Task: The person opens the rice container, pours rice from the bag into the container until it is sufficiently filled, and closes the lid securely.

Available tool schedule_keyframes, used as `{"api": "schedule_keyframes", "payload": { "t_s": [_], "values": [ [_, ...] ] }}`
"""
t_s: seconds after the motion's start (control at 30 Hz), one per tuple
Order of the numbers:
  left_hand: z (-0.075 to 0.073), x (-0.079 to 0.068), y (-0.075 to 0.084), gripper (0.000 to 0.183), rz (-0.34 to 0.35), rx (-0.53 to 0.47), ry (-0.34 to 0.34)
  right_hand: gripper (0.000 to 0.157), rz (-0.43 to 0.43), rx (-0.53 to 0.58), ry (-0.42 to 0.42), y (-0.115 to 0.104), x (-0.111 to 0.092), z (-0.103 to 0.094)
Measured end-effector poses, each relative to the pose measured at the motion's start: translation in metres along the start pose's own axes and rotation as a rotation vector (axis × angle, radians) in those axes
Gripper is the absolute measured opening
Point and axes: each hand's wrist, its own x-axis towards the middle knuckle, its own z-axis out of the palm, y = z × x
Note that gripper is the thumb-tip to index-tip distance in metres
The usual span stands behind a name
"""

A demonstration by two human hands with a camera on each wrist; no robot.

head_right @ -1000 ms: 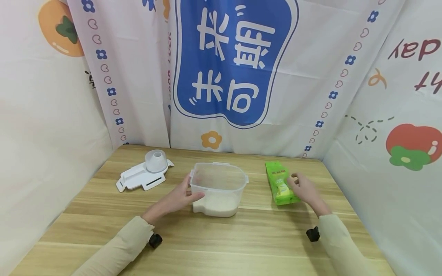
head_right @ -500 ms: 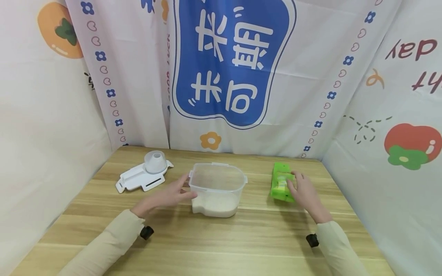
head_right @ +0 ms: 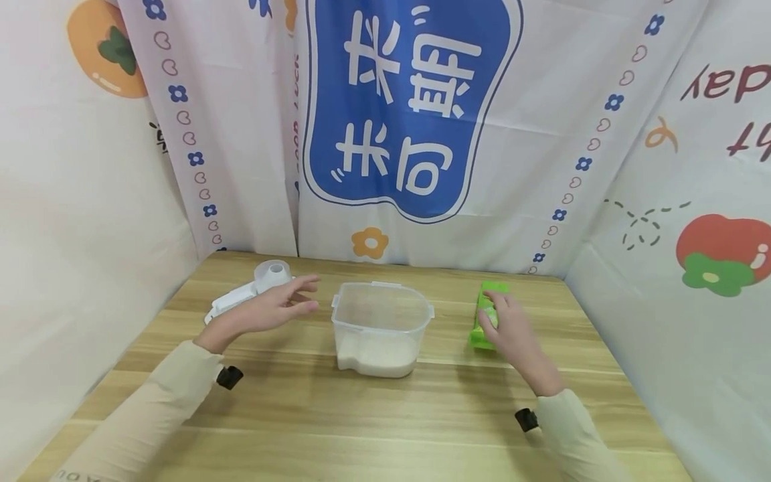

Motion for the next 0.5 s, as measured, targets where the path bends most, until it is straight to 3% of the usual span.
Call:
{"api": "schedule_keyframes", "payload": {
  "t_s": [0.1, 0.2, 0.5],
  "values": [
    [-0.004, 0.002, 0.001, 0.074, 0.003, 0.025, 0.017, 0.042, -0.043, 0.021, -0.011, -0.009, 0.002, 0.006],
    [-0.008, 0.003, 0.0, 0.071, 0.014, 0.046, 0.039, 0.045, -0.033, 0.084, -0.053, -0.018, 0.002, 0.012],
    [-0.021, 0.01, -0.005, 0.063, 0.034, 0.05, 0.134, 0.057, 0.068, 0.463, -0.23, -0.04, -0.001, 0.032]
  ]
}}
